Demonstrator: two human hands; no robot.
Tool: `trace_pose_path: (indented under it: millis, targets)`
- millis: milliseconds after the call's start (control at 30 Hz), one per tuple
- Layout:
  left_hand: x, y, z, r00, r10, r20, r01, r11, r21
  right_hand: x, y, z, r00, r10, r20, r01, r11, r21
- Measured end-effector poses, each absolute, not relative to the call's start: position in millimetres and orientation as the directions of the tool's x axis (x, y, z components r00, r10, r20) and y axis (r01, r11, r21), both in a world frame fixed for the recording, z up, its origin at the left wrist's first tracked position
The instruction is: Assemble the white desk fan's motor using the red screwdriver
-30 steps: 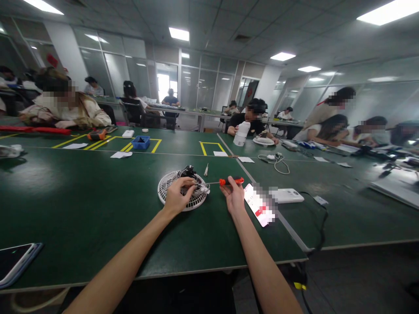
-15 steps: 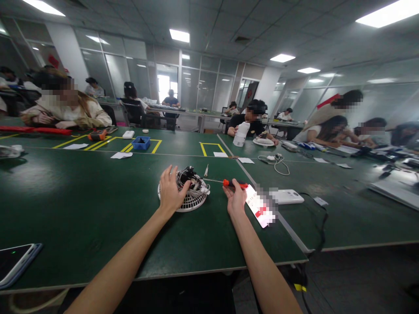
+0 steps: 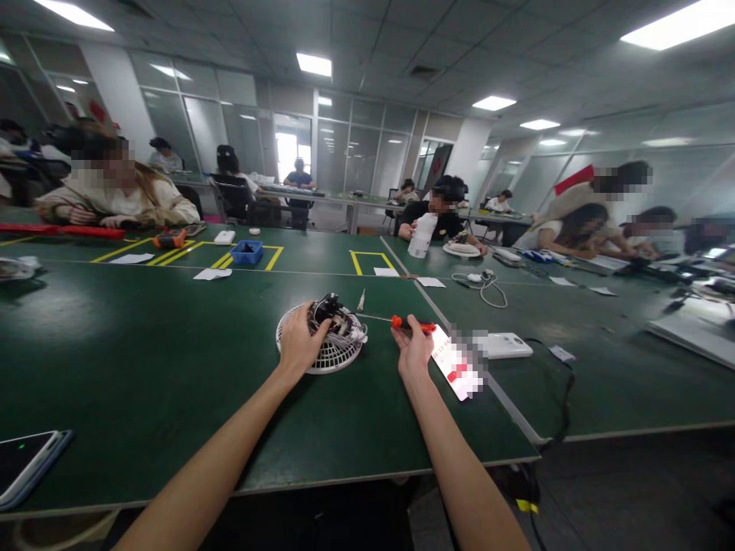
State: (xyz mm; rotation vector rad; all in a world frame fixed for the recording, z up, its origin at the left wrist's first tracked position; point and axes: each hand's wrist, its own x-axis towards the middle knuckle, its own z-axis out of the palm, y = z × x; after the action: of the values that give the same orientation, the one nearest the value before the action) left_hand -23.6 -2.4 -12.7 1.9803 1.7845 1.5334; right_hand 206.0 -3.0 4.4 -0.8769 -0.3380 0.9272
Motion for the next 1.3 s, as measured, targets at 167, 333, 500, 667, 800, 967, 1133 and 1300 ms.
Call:
trace_pose_path:
  millis: [167,333,500,667,800,967,1133,1300]
  targets:
    - [-24.9,-5.9,-7.8,-0.188,0.781,0.596,0.712,-0.31,0.63,204.3,-3.8,4.3,0.576,0.813,-0.084,-0.529,0.292,-0.797]
    - [-23.8,-8.8,-5.9,-0.206,0.785,0.585,0.709,-0.292,0.641,202.3,-5.2,4.6,0.584,0.807,-0.089,-0.531,0.297,-0.793]
    - [-23.7,-9.9,-5.9,-0.209,0.771,0.602,0.7,-0.312,0.642,201.2,-5.2,3.0,0.593,0.801,-0.082,-0.479,0.27,-0.835]
    - [-23.9,-10.3,-6.1,-0.213,0.77,0.601,0.708,-0.302,0.638,203.2,-2.7,-0.1,0.565,0.82,-0.089,-0.465,0.227,-0.856]
    - [-23.9,-9.2,-6.6,-0.207,0.769,0.604,0.713,-0.305,0.632,208.0,-0.9,-4.4,0.581,0.812,-0.065,-0.502,0.295,-0.813]
    - [-24.3,-8.4,-6.8,-0.212,0.771,0.601,0.708,-0.302,0.639,210.0,-1.6,-4.3,0.559,0.827,-0.062,-0.558,0.32,-0.765]
    - [-24.1,-8.9,-6.8,-0.213,0.758,0.616,0.71,-0.314,0.631,206.4,-3.6,1.6,0.562,0.821,-0.101,-0.52,0.255,-0.816]
    - [-23.7,-9.7,-5.9,-0.214,0.77,0.601,0.705,-0.304,0.641,207.4,-3.4,-0.5,0.564,0.818,-0.115,-0.49,0.219,-0.844]
